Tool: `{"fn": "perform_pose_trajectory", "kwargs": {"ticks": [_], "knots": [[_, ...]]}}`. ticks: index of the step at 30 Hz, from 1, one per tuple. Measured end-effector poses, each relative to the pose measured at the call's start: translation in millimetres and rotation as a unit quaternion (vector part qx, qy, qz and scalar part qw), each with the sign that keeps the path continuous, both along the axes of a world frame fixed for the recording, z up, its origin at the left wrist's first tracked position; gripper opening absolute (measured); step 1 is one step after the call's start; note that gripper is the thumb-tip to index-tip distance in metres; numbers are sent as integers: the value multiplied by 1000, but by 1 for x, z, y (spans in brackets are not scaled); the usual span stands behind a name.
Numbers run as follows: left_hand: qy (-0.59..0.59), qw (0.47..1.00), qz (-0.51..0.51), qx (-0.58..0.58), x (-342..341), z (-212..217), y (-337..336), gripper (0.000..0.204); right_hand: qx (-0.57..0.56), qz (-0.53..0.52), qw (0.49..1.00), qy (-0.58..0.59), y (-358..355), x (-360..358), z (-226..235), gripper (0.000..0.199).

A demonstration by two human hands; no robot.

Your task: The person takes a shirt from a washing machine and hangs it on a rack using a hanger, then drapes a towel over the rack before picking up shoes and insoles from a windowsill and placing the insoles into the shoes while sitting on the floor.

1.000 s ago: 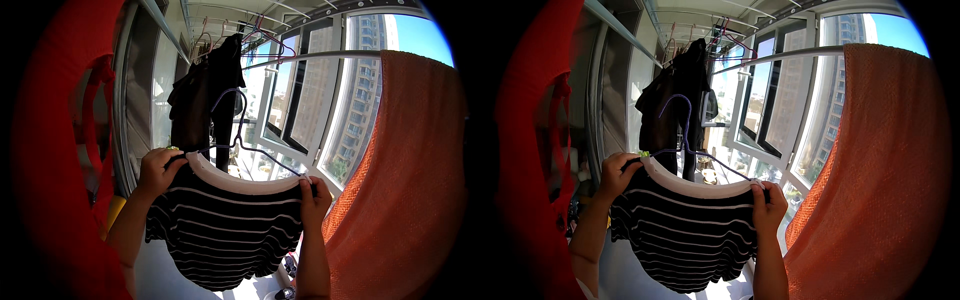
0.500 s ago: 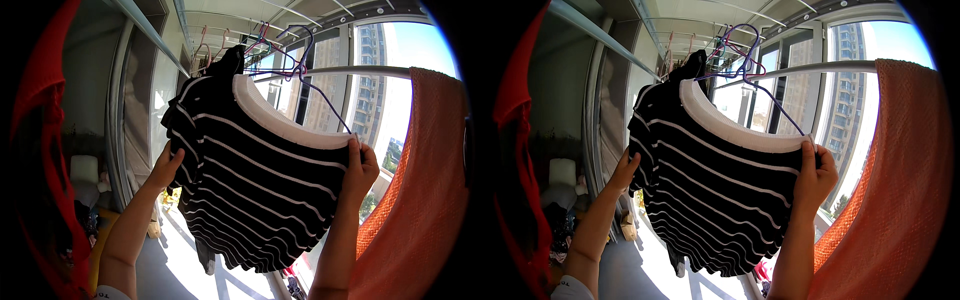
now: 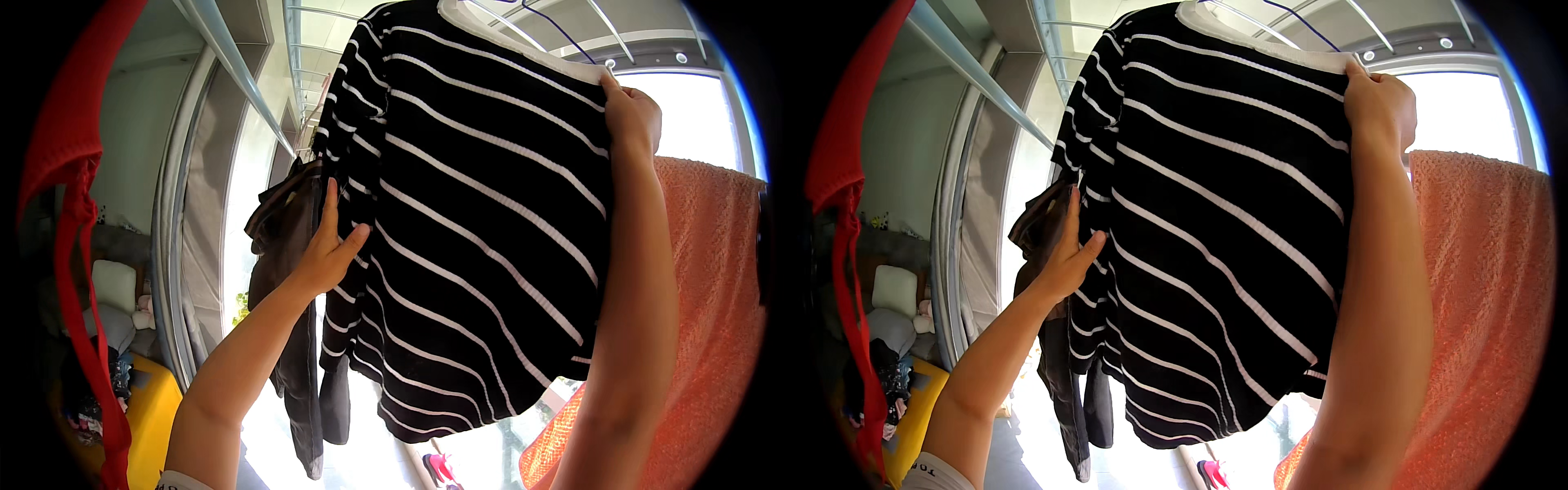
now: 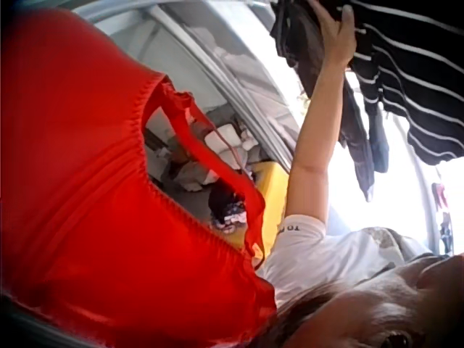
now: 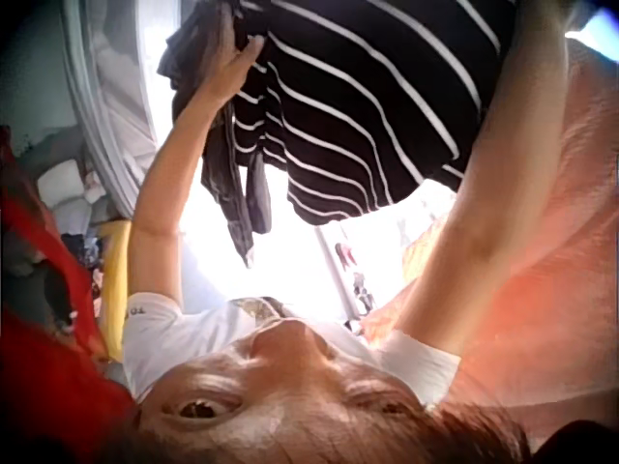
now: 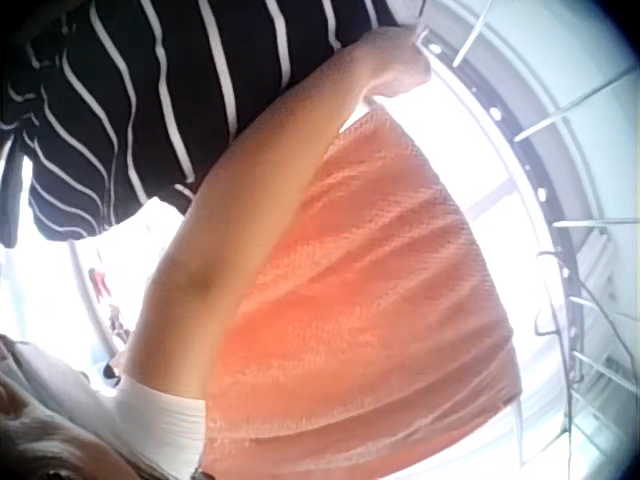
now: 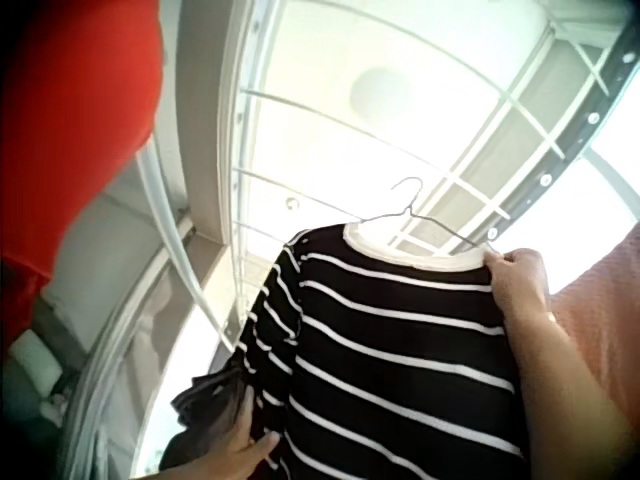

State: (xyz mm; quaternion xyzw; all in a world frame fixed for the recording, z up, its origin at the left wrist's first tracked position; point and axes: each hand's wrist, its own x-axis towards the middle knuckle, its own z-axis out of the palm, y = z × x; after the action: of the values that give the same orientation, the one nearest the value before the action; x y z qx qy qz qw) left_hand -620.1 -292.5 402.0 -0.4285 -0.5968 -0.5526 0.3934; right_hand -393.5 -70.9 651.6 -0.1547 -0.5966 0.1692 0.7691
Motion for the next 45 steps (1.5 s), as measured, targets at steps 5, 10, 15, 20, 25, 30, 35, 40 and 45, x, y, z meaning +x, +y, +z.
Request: {"fn": "perform_pose_trajectory", "kwargs": {"ticks": [5, 10, 15, 20, 25, 30, 35, 40, 45], "knots": [[-76, 996, -2, 49, -16, -19, 1, 64, 13, -17, 999, -25, -43, -18, -9, 33], [-148, 986, -16, 71, -30, -45, -10, 58, 33, -15, 999, -6, -51, -25, -15, 30], [-69, 991, -46, 108, -45, -56, -23, 54, 53, -60, 997, 18, -32, -15, -17, 35], [-122, 991, 2, 50, -23, -92, -23, 52, 136, 60, 983, 104, 16, -13, -81, 44], [-195, 980, 18, -24, -38, -179, -47, 48, 59, 236, 966, 87, 22, -48, -194, 30], [-337, 925, 82, -157, -35, -262, -40, 25, -13, 227, 971, 74, 39, -51, -299, 22], [-273, 921, 128, -248, -59, -399, -27, 42, -105, 268, 957, 47, 108, -75, -398, 5], [-342, 896, 84, -271, -38, -426, 12, 58, -89, 369, 925, 26, 168, -97, -433, 4], [-515, 821, -49, -241, -35, -448, 36, 69, -121, 430, 894, 27, 246, -134, -469, 2]]}}
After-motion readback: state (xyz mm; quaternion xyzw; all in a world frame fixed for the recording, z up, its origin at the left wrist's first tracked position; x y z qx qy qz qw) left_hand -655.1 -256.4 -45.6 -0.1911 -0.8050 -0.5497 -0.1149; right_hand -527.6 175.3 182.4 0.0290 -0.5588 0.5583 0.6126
